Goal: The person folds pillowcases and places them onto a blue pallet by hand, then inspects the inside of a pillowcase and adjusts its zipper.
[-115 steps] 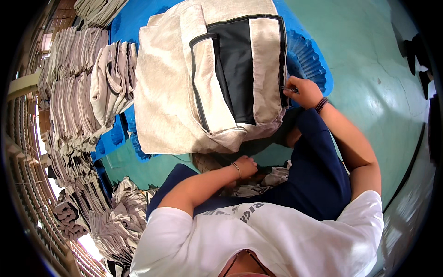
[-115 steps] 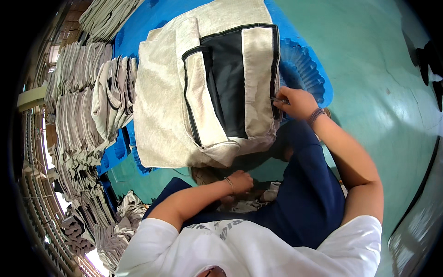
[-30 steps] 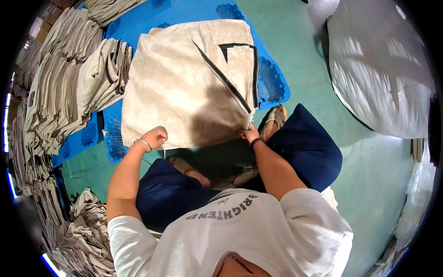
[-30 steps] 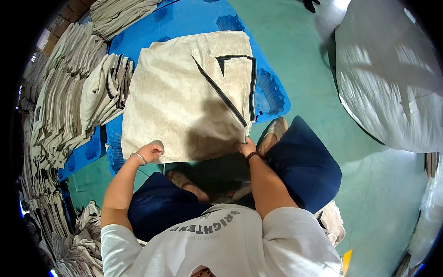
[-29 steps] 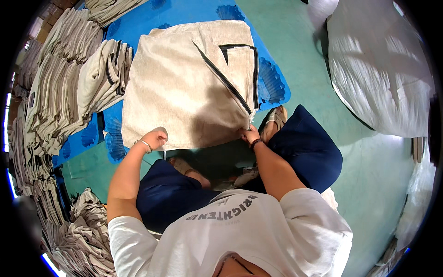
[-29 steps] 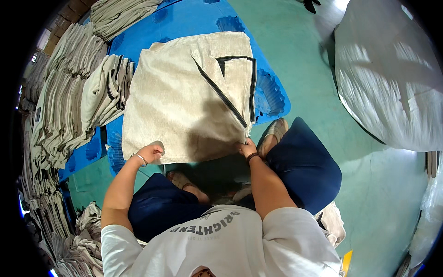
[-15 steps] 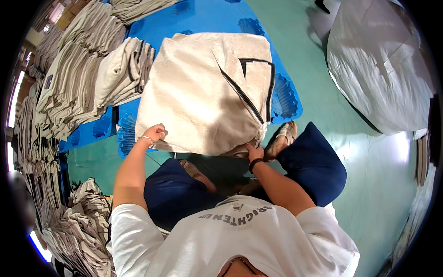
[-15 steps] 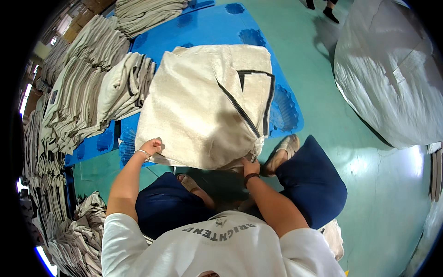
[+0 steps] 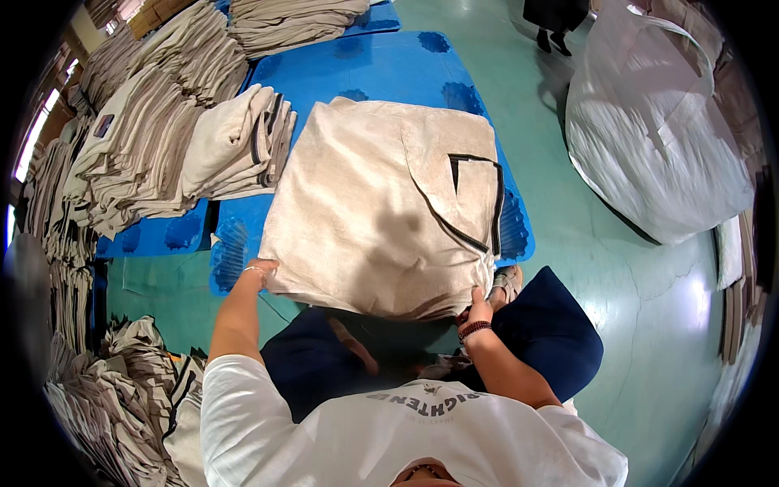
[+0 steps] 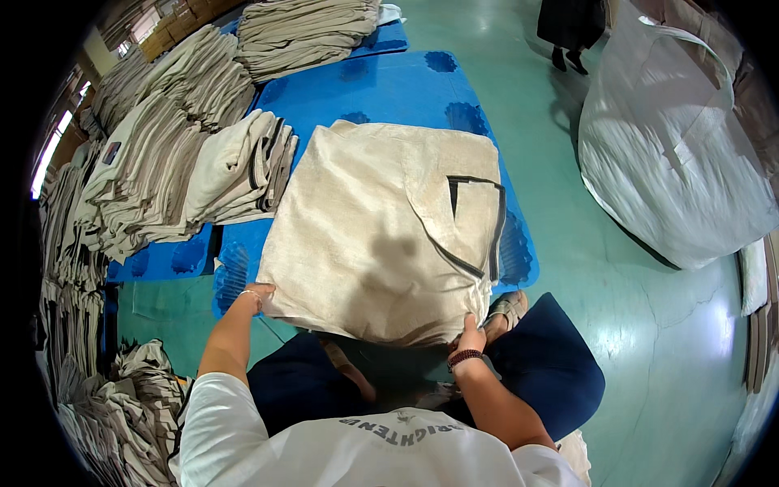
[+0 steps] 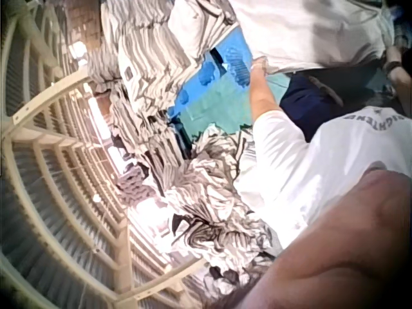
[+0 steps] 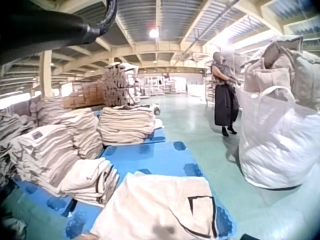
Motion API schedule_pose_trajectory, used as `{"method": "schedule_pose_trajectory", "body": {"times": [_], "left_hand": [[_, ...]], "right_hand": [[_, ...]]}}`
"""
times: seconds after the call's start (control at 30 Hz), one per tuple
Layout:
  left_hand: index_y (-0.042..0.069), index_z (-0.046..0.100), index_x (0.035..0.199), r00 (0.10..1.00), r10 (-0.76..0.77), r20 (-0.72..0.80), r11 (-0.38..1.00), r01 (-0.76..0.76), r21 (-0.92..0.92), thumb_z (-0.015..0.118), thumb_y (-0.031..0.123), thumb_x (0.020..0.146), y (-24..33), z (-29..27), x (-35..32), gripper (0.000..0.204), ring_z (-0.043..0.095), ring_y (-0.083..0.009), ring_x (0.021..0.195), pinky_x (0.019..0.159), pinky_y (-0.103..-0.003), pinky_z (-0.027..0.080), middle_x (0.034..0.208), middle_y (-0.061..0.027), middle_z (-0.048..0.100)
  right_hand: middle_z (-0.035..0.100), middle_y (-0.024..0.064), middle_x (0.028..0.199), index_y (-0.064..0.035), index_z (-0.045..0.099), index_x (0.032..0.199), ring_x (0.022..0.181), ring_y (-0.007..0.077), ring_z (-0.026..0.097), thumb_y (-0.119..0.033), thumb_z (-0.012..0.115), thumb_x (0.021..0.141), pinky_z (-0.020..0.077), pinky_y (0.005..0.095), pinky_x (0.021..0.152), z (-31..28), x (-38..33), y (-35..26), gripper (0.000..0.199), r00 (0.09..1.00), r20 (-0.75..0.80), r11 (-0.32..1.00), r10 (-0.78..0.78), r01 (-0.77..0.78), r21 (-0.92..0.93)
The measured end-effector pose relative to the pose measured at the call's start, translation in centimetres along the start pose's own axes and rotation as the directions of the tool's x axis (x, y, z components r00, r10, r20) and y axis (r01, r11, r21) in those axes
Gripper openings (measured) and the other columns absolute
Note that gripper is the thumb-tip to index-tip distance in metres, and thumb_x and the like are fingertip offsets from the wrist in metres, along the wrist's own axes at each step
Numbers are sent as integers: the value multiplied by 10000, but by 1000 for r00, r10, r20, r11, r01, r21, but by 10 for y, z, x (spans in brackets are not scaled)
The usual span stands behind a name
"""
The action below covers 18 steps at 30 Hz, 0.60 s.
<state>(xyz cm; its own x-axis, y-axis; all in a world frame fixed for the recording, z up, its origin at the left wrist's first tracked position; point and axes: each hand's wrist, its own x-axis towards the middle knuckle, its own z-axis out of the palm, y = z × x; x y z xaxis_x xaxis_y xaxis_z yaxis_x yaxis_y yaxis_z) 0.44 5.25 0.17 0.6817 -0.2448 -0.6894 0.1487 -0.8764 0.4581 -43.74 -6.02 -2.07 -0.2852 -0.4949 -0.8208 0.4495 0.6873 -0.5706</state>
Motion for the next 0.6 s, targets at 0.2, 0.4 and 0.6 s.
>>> {"method": "schedule_pose_trajectory", "body": {"times": [0.2,0.4,0.6], "left_hand": [[-12,528,1007,907,249,338,864,-50,-501,626,99,675,35,-39,-13,364,576,-224,826,698,-367,479,971,-130,574],[41,525,1009,792,611,14,490,-365,-792,639,206,666,176,-144,-113,398,552,-227,876,774,-350,449,970,-93,571],[32,512,1037,775,619,-126,404,-451,-796,647,255,677,172,-174,-234,445,528,-206,930,804,-317,414,1040,-90,541]], "right_hand": [[480,30,563,-121,492,842,399,179,419,-321,523,789,309,326,325,63,-16,-26,209,980,198,999,19,-25,29],[550,40,723,-92,517,893,543,180,499,-299,561,757,380,290,455,154,-122,-292,251,737,493,886,-462,407,221],[423,-61,495,-107,525,722,352,48,274,-270,573,770,277,192,380,43,-156,-317,177,582,653,828,-484,547,126]]}}
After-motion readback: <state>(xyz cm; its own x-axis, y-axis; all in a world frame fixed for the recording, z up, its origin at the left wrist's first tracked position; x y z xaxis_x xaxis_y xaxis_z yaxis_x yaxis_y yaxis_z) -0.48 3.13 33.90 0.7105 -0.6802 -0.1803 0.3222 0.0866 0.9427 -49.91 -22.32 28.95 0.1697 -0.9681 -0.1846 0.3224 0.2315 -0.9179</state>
